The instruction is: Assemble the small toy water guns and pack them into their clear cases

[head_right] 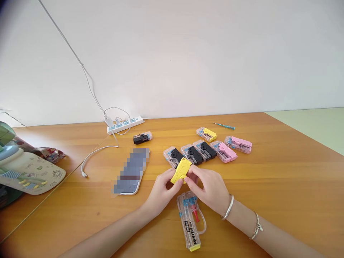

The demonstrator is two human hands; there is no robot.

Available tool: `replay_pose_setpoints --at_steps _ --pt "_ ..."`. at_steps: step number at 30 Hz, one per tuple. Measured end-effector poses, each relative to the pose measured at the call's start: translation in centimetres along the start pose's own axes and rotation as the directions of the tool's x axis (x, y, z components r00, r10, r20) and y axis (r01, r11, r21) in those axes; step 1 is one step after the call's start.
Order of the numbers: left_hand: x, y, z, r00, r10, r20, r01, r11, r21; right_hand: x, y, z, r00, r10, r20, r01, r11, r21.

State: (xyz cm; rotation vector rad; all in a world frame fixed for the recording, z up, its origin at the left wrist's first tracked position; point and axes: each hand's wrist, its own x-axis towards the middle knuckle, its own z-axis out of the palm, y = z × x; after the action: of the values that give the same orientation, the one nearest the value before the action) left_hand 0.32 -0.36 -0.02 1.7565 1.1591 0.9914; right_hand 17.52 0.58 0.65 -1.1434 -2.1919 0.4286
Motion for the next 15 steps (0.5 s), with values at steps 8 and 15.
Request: replay_pose_setpoints --at_steps 8,15 --pt "-0.05 -0.26 0.08 1.000 0.015 -0.024 -0.014 0.999 0.044 -0.14 -0.13 0.59 0.999 0.050 -0.004 -0.050 0.997 0.063" --pt "0.01 -0.27 -0.03 0.998 0.003 -0.068 0.003 0.996 0.087 -0.01 0.35 0.88 0.993 0.078 -0.084 -0.062 0.983 0.174"
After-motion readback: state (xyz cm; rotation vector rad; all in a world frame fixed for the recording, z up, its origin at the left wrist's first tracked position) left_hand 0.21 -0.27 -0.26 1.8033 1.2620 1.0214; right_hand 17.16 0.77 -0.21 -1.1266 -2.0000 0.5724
